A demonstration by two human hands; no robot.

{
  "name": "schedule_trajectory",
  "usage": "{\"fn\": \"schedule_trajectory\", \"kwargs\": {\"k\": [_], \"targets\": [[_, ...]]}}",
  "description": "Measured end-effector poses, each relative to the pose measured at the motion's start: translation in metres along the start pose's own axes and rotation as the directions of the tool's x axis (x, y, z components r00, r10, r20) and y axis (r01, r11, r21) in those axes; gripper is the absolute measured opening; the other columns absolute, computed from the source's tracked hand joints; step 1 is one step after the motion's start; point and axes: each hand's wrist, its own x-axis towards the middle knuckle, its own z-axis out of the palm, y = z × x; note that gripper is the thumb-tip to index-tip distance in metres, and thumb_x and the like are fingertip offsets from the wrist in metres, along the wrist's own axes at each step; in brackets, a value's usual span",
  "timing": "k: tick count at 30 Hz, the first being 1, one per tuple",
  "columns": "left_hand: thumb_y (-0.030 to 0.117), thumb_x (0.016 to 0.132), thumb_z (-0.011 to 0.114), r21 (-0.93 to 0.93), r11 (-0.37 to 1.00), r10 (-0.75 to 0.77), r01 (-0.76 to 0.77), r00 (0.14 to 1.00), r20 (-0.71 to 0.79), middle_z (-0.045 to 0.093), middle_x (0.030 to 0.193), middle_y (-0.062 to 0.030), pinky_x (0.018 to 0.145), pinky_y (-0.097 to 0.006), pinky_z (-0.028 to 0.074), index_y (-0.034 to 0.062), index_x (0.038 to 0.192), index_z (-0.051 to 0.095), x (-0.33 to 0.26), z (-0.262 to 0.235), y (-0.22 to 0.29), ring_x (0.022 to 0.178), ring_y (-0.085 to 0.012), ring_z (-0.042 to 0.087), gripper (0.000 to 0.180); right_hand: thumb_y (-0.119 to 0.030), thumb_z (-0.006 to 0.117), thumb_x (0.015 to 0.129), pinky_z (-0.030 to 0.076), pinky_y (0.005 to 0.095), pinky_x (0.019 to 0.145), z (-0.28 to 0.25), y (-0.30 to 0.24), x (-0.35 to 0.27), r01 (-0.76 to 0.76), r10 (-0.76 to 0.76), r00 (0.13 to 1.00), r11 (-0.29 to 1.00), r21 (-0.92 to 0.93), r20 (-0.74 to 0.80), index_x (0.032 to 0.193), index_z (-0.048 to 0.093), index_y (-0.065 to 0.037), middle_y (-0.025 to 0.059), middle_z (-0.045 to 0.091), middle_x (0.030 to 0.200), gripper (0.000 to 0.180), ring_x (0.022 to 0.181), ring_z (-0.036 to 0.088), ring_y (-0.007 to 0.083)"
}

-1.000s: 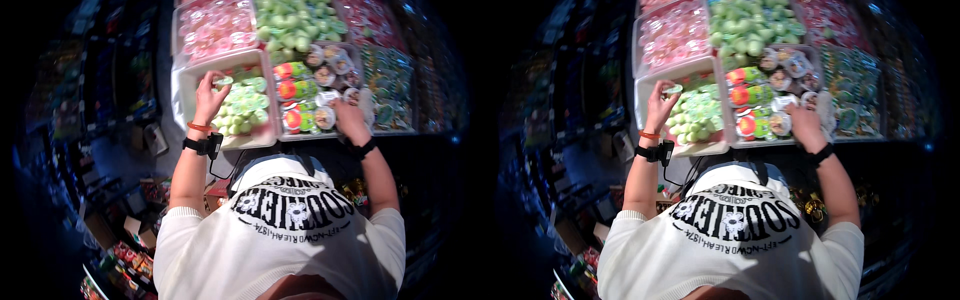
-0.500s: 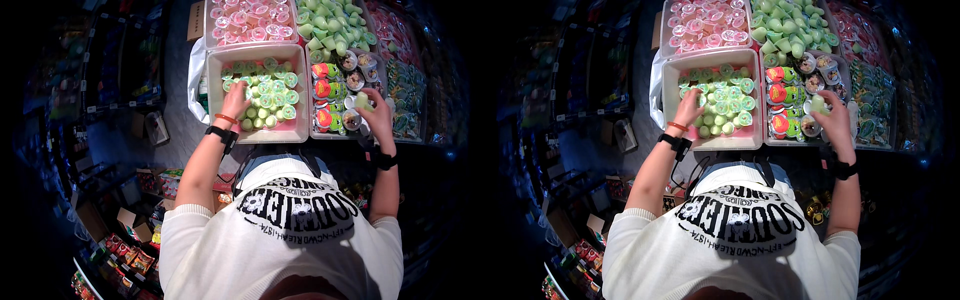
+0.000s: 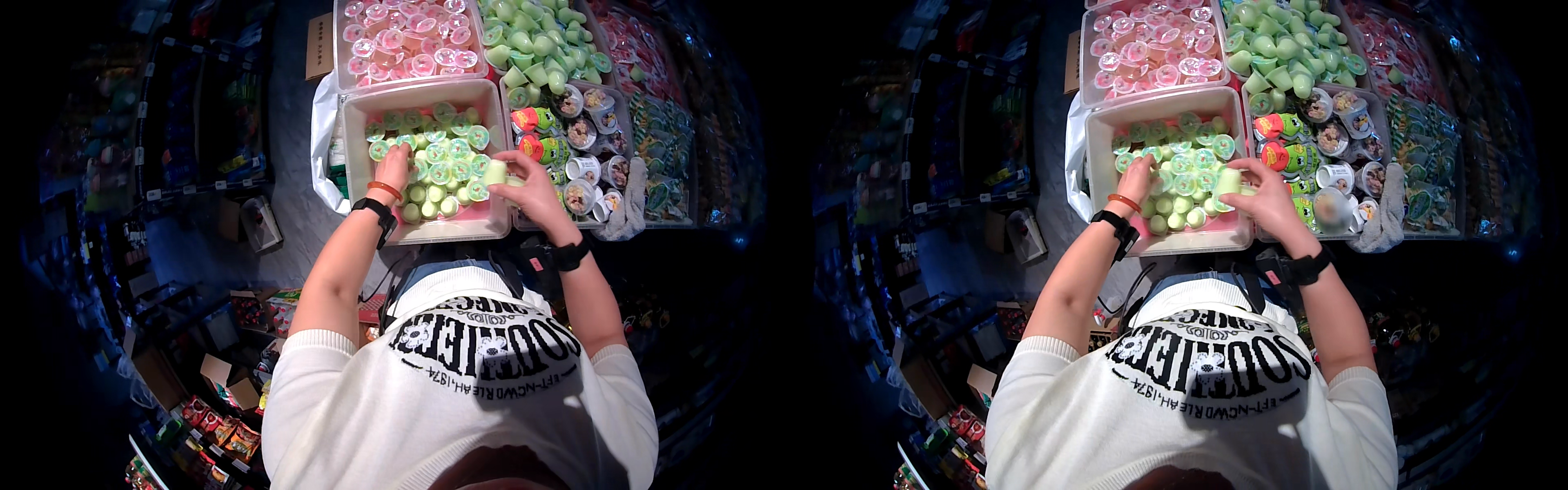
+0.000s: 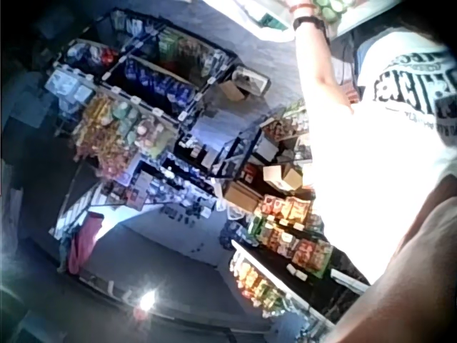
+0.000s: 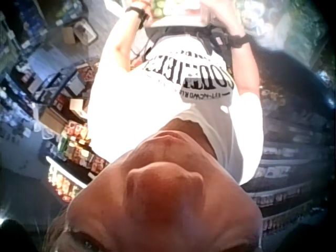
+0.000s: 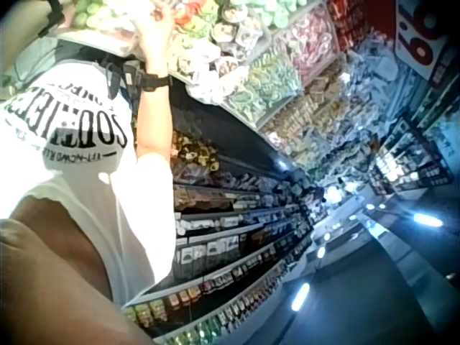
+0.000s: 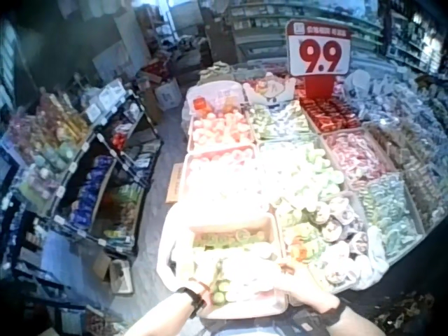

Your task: The person sorts small round green candies from a large bin into a smaller rectangular container by hand.

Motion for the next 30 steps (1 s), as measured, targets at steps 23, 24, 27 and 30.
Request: {"fn": "schedule_trajectory", "kwargs": {"k": [23, 24, 27, 30], "targets": [[0.02, 0.074, 0.077, -0.506, 0.842, 0.014, 0.188, 0.929, 0.369, 0.061, 0.103, -0.0113, 0.072, -0.032, 0.052, 0.0033, 0.118, 0.05, -0.062, -0.074, 0.065, 0.085, -0.0219, 0.064, 0.054, -0.033, 0.067, 0.085, 0.042, 0.0211, 0.04, 0.085, 0.044, 0.043, -0.488, 0.425, 0.848, 0.859, 0.156, 0.316, 0.109, 0.052, -0.005, 0.0046, 0.061, 0.077, 0.039, 0.05, 0.056, 0.0103], [0.021, 0.076, 0.076, -0.603, 0.757, 0.026, 0.254, 0.909, 0.415, 0.06, 0.108, -0.0109, 0.072, -0.033, 0.052, 0.0029, 0.117, 0.05, -0.059, -0.075, 0.059, 0.087, -0.0213, 0.064, 0.052, -0.032, 0.068, 0.084, 0.042, 0.0218, 0.04, 0.088, 0.045, 0.042, -0.422, 0.372, 0.881, 0.897, 0.129, 0.293, 0.11, 0.052, -0.005, 0.0048, 0.061, 0.078, 0.04, 0.05, 0.056, 0.0107], [0.022, 0.078, 0.075, -0.68, 0.67, 0.048, 0.297, 0.897, 0.439, 0.058, 0.113, -0.0095, 0.074, -0.032, 0.052, 0.0019, 0.116, 0.052, -0.058, -0.077, 0.052, 0.094, -0.0192, 0.061, 0.049, -0.032, 0.069, 0.083, 0.042, 0.0237, 0.041, 0.092, 0.042, 0.04, -0.344, 0.316, 0.917, 0.936, 0.081, 0.241, 0.111, 0.053, -0.006, 0.0052, 0.06, 0.077, 0.041, 0.05, 0.056, 0.0109], [0.015, 0.077, 0.073, -0.52, 0.852, 0.038, 0.064, 0.982, 0.183, 0.058, 0.109, -0.0123, 0.081, -0.036, 0.05, 0.0014, 0.114, 0.053, -0.07, -0.076, 0.07, 0.094, -0.0265, 0.061, 0.044, -0.033, 0.064, 0.087, 0.043, 0.0233, 0.041, 0.092, 0.039, 0.042, -0.464, 0.429, 0.869, 0.88, 0.105, 0.247, 0.11, 0.054, -0.006, 0.0051, 0.061, 0.076, 0.038, 0.05, 0.055, 0.0107]]}}
